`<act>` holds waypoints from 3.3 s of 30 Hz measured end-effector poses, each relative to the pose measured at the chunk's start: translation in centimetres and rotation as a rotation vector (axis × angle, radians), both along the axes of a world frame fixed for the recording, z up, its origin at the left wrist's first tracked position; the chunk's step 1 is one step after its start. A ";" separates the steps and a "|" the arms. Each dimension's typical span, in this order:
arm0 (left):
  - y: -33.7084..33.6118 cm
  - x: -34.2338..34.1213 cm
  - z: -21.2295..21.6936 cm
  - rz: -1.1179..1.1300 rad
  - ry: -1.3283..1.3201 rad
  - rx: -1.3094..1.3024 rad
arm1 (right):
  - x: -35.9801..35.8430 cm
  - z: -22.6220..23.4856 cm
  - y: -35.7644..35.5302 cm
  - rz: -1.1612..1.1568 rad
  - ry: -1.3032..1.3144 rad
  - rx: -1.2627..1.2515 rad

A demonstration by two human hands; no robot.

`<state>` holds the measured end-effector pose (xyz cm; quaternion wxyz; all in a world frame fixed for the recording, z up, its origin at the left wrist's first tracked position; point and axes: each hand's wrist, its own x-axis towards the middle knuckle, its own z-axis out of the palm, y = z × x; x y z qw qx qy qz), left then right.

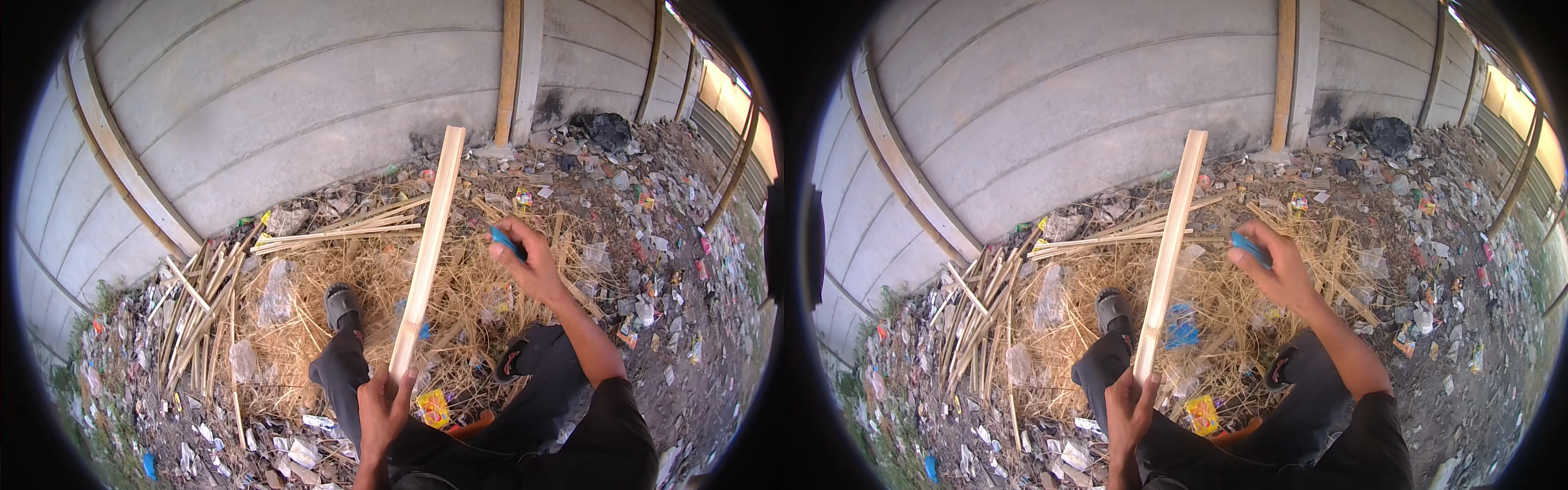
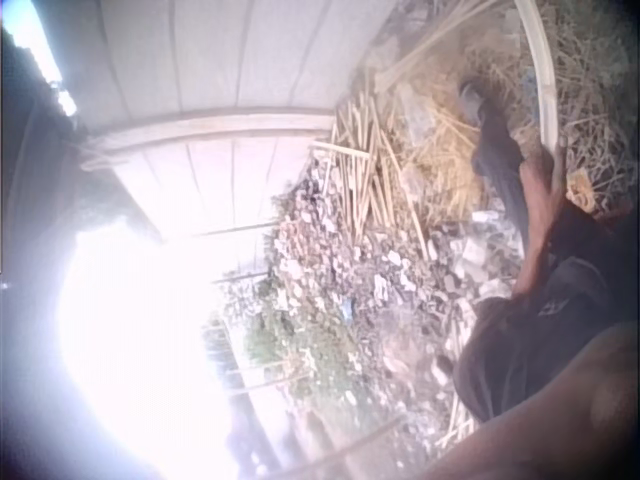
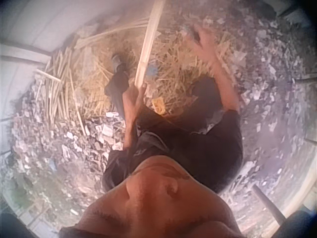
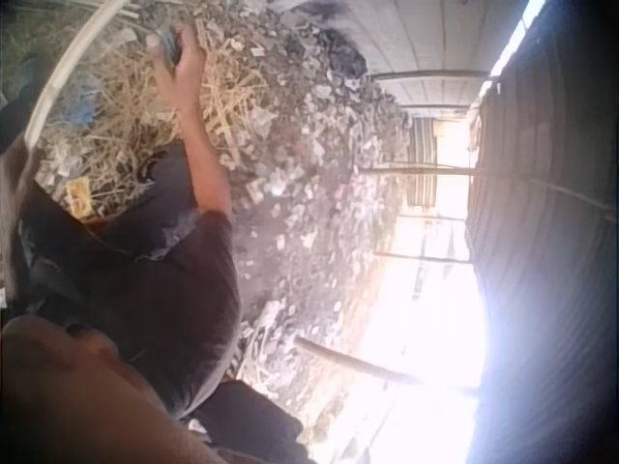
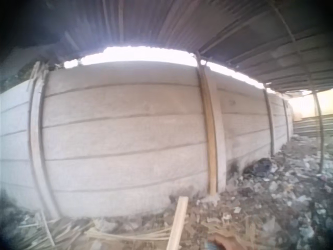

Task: The person sits on the ground and uses a knife to shave a long bamboo strip, removing thin layers from its surface. The person holds the strip with one hand and scrapes the knife along it with the other, occasionally rotating the strip to work on different sides.

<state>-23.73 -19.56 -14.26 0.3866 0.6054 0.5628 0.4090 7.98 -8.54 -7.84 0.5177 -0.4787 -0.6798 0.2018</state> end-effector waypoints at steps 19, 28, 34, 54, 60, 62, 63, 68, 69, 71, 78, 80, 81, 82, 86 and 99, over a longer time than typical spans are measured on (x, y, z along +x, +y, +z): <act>1.2 3.8 2.1 -0.201 0.000 0.063 | -3.4 0.2 -2.6 0.330 0.125 -0.311; 1.2 3.9 3.4 -0.155 -0.040 0.096 | -2.8 0.0 -4.1 0.240 -0.192 0.086; 1.3 4.1 3.6 -0.102 0.062 0.212 | -3.8 -0.9 -4.6 0.118 -0.460 0.467; 1.3 3.9 2.1 -0.014 0.085 0.292 | -5.5 -0.9 -4.2 0.045 -0.498 0.448; 1.4 3.3 2.0 -0.021 0.122 0.261 | -5.5 -0.7 -3.9 0.030 -0.556 0.441; 1.5 3.1 1.9 -0.019 0.111 0.275 | -5.6 -0.9 -3.7 0.028 -0.558 0.456; 1.5 3.0 1.8 -0.019 0.106 0.280 | -5.7 -1.0 -3.5 0.029 -0.552 0.470; 1.1 2.3 1.7 -0.049 0.140 0.179 | -5.4 -0.8 -2.6 -0.071 -0.530 0.486; 0.6 2.0 2.0 -0.052 0.147 0.133 | -4.2 -0.2 -1.7 -0.150 -0.487 0.428; -1.9 1.6 1.3 -0.108 0.166 0.120 | 2.3 3.2 2.6 -0.500 -0.125 0.140; -1.8 0.6 0.3 -0.045 0.130 0.044 | 4.4 0.7 1.1 -0.334 0.048 0.010; -1.0 0.3 0.5 -0.013 0.150 0.096 | 0.6 -0.2 -1.0 -0.169 -0.060 -0.064; -0.7 0.2 0.7 0.003 0.157 0.114 | -1.1 -0.4 -2.0 -0.073 -0.169 0.002; -0.4 0.3 0.8 0.007 0.157 0.131 | -2.2 -0.5 -3.0 0.011 -0.283 0.065; 0.4 1.3 1.8 -0.001 0.162 0.177 | -4.8 -2.2 -4.9 0.105 -0.471 0.333; 0.6 3.7 2.2 -0.006 0.173 0.276 | -4.9 -3.1 -5.4 0.050 -0.460 0.369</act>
